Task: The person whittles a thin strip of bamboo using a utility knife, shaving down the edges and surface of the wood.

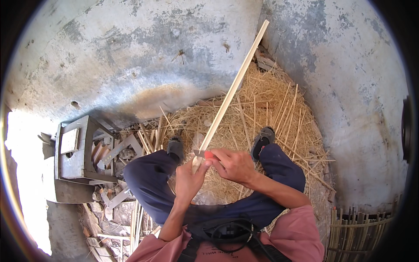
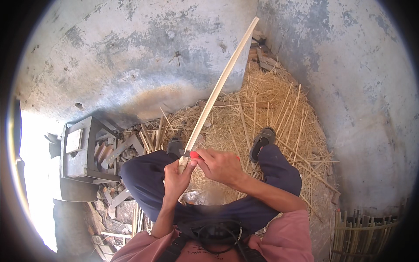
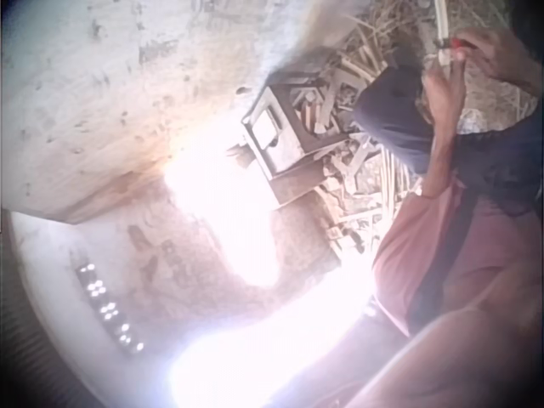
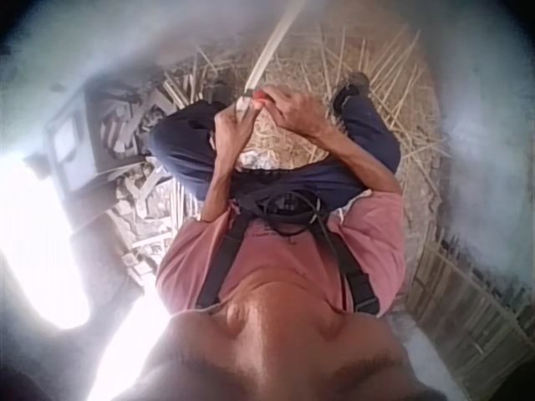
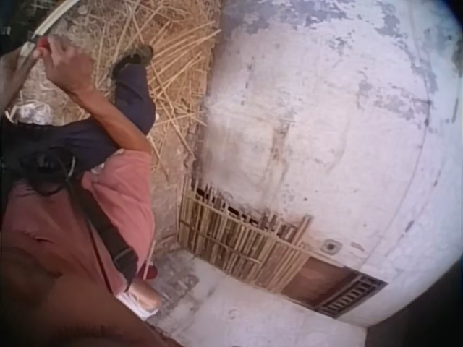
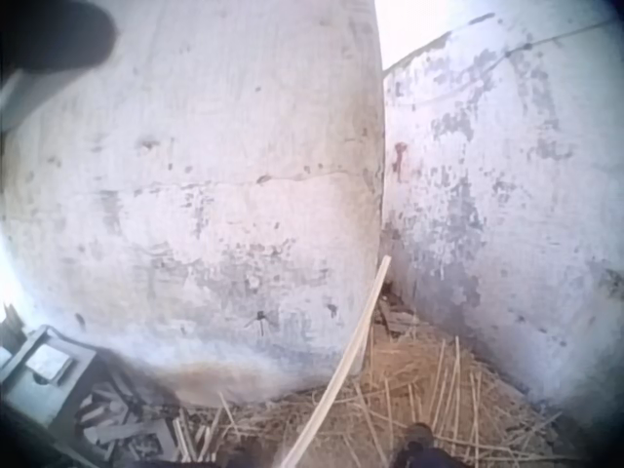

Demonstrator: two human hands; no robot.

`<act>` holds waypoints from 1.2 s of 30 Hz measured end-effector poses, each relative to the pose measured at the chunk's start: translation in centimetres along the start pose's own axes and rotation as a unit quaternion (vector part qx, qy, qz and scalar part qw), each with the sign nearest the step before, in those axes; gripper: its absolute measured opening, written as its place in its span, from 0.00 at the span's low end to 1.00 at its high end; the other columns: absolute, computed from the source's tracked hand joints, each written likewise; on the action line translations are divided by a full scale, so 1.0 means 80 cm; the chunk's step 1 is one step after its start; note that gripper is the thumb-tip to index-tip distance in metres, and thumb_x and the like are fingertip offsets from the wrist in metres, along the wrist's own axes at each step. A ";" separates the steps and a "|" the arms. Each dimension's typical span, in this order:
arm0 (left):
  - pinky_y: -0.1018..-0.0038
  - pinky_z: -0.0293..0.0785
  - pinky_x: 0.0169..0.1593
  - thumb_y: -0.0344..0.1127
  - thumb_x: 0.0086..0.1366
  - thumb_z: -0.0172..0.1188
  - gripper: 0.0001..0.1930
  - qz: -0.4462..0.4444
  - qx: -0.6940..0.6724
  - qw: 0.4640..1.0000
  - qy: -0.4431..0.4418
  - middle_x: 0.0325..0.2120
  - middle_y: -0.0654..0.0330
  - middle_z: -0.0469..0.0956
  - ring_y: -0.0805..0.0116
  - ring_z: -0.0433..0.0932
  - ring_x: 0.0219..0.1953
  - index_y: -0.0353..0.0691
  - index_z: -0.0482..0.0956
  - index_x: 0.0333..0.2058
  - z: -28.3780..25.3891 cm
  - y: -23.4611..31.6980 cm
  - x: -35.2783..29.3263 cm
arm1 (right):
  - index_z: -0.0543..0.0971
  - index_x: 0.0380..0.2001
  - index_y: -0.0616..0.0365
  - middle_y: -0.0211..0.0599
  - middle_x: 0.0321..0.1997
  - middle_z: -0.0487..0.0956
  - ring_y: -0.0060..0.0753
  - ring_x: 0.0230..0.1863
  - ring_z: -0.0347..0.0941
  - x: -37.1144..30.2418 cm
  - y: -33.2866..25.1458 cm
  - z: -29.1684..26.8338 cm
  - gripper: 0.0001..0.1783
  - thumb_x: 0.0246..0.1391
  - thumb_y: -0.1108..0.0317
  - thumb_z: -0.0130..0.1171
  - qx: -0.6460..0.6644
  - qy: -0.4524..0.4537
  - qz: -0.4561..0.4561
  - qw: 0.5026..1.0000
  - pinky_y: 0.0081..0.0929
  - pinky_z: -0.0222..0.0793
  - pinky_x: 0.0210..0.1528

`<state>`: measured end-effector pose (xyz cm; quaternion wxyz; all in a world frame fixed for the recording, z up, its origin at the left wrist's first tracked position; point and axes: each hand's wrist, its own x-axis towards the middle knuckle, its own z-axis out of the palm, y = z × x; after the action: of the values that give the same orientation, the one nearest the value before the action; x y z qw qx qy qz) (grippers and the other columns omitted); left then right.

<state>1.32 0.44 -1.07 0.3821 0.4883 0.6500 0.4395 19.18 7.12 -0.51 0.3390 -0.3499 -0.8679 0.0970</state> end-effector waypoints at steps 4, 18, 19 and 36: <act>0.73 0.62 0.25 0.47 0.72 0.71 0.20 -0.010 0.011 1.000 0.001 0.17 0.69 0.72 0.84 0.63 0.23 0.30 0.86 0.36 0.000 0.014 0.000 | 0.82 0.43 0.52 0.35 0.29 0.83 0.41 0.22 0.82 0.004 0.001 -0.007 0.13 0.67 0.54 0.64 -0.006 -0.001 0.004 1.000 0.37 0.74 0.21; 0.73 0.57 0.23 0.44 0.71 0.71 0.18 0.008 0.042 0.999 0.000 0.15 0.72 0.70 0.84 0.60 0.22 0.31 0.86 0.35 -0.001 0.012 -0.004 | 0.85 0.44 0.51 0.35 0.37 0.87 0.43 0.28 0.85 0.012 0.007 -0.023 0.12 0.64 0.57 0.67 -0.009 -0.036 0.034 0.999 0.37 0.78 0.25; 0.73 0.57 0.23 0.45 0.72 0.71 0.18 0.005 0.040 0.999 0.004 0.15 0.71 0.69 0.83 0.60 0.22 0.31 0.85 0.35 -0.002 0.013 -0.005 | 0.85 0.44 0.52 0.35 0.37 0.87 0.43 0.28 0.84 0.012 0.007 -0.023 0.12 0.64 0.57 0.67 -0.009 -0.037 0.034 0.999 0.37 0.78 0.25; 0.68 0.62 0.27 0.50 0.80 0.57 0.26 -0.028 0.098 0.995 -0.001 0.16 0.65 0.66 0.79 0.62 0.22 0.32 0.78 0.28 -0.012 0.009 -0.017 | 0.84 0.45 0.50 0.31 0.32 0.85 0.41 0.23 0.82 0.018 0.022 -0.024 0.13 0.66 0.54 0.65 -0.002 0.018 0.019 1.000 0.37 0.75 0.21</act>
<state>0.98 -0.93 -0.02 0.3449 0.5054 0.7030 0.3625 20.61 9.24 0.96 0.3520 -0.3689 -0.8549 0.0951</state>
